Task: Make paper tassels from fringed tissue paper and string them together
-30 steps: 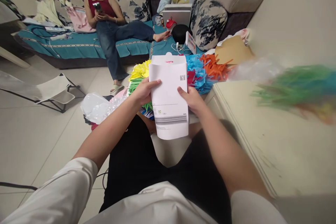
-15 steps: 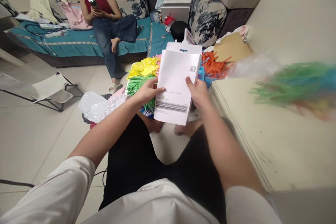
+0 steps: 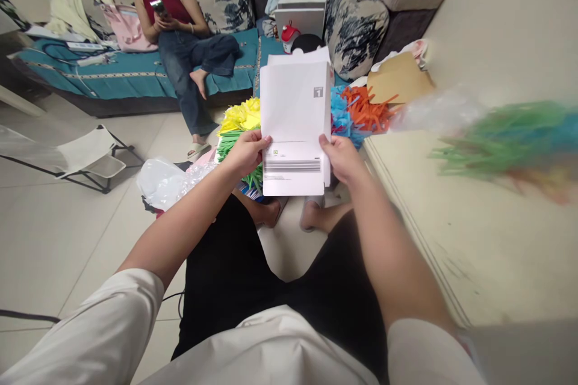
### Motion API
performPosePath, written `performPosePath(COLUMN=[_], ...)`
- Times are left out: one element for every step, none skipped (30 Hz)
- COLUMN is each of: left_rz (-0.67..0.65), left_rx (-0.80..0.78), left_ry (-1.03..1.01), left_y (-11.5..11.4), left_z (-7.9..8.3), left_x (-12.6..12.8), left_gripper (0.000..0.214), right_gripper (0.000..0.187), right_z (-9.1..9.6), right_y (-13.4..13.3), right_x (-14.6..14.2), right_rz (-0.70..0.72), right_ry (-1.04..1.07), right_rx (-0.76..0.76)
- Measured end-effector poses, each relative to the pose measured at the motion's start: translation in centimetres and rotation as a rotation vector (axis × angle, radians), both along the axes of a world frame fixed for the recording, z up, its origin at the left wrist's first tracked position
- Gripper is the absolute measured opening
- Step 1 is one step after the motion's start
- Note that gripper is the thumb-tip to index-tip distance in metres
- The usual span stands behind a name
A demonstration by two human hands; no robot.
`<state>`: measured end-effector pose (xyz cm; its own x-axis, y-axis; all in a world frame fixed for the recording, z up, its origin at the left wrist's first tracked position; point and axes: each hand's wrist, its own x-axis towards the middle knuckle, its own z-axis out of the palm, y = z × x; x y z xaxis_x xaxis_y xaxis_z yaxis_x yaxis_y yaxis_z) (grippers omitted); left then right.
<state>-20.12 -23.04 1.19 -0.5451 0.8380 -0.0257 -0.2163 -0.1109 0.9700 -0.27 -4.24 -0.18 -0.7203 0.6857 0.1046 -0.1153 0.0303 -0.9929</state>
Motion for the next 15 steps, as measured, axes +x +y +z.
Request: performPosePath(left_rz=[-0.030, -0.053, -0.057, -0.035, 0.014, 0.075, 0.139, 0.187, 0.210, 0.201, 0.165, 0.112, 0.057, 0.013, -0.008], left_rx=[-0.008, -0.014, -0.013, -0.002, 0.017, 0.038, 0.055, 0.061, 0.054, 0.036, 0.013, -0.008, -0.022, -0.021, -0.006], left_ry=[-0.012, -0.022, -0.027, -0.028, -0.023, -0.013, 0.001, 0.017, 0.032, 0.040, 0.041, 0.033, 0.020, 0.005, -0.007], left_y=[-0.1, -0.1, -0.1, 0.0, 0.0, 0.1, 0.2, 0.3, 0.3, 0.3, 0.2, 0.1, 0.0, 0.0, 0.0], left_z=[0.0, 0.0, 0.0, 0.0, 0.0, -0.1, -0.1, -0.1, -0.2, -0.2, -0.2, -0.2, -0.2, -0.3, -0.3], left_x=[-0.1, -0.2, -0.3, -0.4, -0.5, -0.6, -0.7, -0.9, -1.0, -1.1, -1.2, -1.2, -1.2, -1.1, -1.0], left_gripper=[0.029, 0.032, 0.035, 0.038, 0.041, 0.043, 0.044, 0.045, 0.045, 0.045, 0.045, 0.046, 0.047, 0.048, 0.051], right_gripper=[0.077, 0.077, 0.077, 0.077, 0.078, 0.077, 0.077, 0.076, 0.075, 0.075, 0.077, 0.079, 0.080, 0.082, 0.082], right_z=[0.1, 0.2, 0.4, 0.6, 0.8, 0.9, 1.0, 1.1, 1.1, 0.9, 0.8, 0.5, 0.2, -0.1, -0.4], right_y=[0.1, 0.2, 0.3, 0.4, 0.5, 0.5, 0.4, 0.2, 0.0, -0.2, -0.5, -0.7, -0.8, -0.9, -0.9], right_x=[0.1, 0.3, 0.5, 0.8, 1.2, 1.5, 1.7, 1.9, 1.9, 1.7, 1.5, 1.2, 0.8, 0.5, 0.3], right_rz=[-0.018, -0.032, -0.030, -0.005, 0.049, 0.128, 0.223, 0.312, 0.366, 0.370, 0.327, 0.255, 0.178, 0.119, 0.095], right_ry=[0.017, 0.027, 0.017, -0.018, -0.082, -0.168, -0.261, -0.341, -0.388, -0.388, -0.341, -0.258, -0.165, -0.087, -0.043], right_rx=[0.004, 0.009, 0.011, 0.010, 0.006, 0.000, -0.004, -0.003, 0.003, 0.008, 0.009, 0.006, -0.003, -0.016, -0.033])
